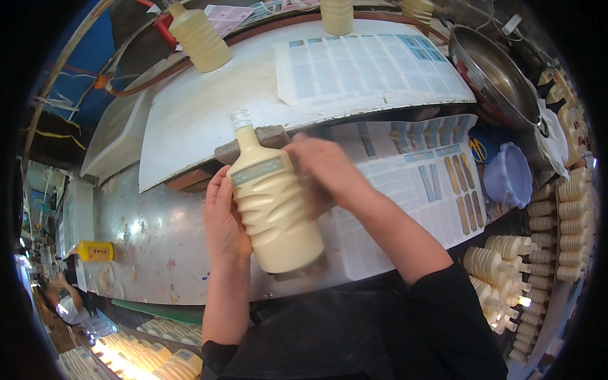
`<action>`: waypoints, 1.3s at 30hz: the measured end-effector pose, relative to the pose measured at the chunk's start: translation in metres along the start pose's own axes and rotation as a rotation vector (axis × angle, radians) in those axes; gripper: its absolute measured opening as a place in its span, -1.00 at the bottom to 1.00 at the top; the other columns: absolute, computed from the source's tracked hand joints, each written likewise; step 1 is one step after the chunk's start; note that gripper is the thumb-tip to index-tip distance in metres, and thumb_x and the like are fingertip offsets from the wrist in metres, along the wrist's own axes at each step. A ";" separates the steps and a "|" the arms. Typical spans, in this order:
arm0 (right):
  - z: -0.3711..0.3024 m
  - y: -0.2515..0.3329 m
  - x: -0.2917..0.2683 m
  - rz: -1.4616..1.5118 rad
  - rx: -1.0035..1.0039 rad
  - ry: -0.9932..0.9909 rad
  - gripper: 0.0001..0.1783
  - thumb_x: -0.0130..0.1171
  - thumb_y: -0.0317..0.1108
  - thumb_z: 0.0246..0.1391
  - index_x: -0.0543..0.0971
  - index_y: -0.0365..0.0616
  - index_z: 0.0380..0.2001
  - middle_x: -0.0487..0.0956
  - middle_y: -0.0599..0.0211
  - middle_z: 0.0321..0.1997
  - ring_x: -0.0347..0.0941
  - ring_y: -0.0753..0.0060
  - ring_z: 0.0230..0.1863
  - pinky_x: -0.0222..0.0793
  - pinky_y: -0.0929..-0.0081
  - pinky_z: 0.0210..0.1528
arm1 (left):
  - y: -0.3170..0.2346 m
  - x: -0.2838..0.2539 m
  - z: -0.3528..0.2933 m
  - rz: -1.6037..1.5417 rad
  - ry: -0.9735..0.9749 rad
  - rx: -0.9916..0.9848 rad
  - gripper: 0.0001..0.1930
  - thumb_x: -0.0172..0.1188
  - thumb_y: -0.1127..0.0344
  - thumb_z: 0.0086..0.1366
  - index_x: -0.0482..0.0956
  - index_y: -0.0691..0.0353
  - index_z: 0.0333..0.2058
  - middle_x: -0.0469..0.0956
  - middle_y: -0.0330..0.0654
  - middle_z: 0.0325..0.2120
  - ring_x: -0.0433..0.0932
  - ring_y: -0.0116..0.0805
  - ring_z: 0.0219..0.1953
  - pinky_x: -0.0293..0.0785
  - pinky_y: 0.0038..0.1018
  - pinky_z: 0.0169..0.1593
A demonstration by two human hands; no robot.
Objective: The person repeatedly picks up cream-colored plastic bottles, applies rectangular labels to their sides, and places them on a metal workbench. The person also uses a small dark tool to smooth or adjust the labels on the bottles.
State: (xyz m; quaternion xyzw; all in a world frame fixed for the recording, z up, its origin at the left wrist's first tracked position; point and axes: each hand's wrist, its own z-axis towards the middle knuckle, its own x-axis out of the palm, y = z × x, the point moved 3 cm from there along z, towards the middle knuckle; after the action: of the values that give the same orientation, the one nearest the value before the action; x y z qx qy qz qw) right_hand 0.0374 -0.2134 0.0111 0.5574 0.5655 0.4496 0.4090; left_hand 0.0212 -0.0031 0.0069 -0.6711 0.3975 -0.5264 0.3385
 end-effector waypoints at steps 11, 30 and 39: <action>0.005 0.083 0.072 -0.379 -0.619 -0.121 -0.67 0.02 -0.36 0.28 0.45 -0.26 0.06 0.62 -0.02 -0.05 0.57 0.01 -0.02 0.46 0.24 0.08 | 0.003 0.002 0.000 0.008 -0.032 -0.044 -0.66 0.04 0.19 0.54 0.43 0.23 0.15 0.55 -0.20 0.00 0.53 -0.41 0.02 0.52 -0.40 0.11; 0.015 0.041 0.017 -0.264 -0.640 -0.258 -0.60 0.00 -0.42 0.28 0.39 -0.28 0.16 0.54 -0.12 0.10 0.49 -0.15 0.11 0.38 0.15 0.18 | 0.004 0.002 -0.010 0.007 0.154 0.065 -0.43 0.21 0.47 0.34 0.28 0.22 0.30 0.45 -0.13 0.15 0.49 -0.31 0.17 0.48 -0.32 0.25; 0.006 0.075 0.068 -0.619 -0.626 -0.186 -0.58 -0.02 -0.49 0.25 0.36 -0.26 0.18 0.49 -0.10 0.14 0.48 -0.13 0.09 0.39 0.16 0.18 | -0.004 0.020 -0.021 0.267 0.007 0.046 -0.27 0.37 0.49 0.24 0.21 0.25 0.33 0.41 -0.15 0.08 0.49 -0.37 0.09 0.52 -0.36 0.16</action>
State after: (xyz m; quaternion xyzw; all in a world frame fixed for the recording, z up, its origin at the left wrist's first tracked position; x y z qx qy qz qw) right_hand 0.0597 -0.1476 0.0849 0.2496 0.5032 0.4034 0.7224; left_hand 0.0039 -0.0202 0.0239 -0.6022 0.4723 -0.4881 0.4196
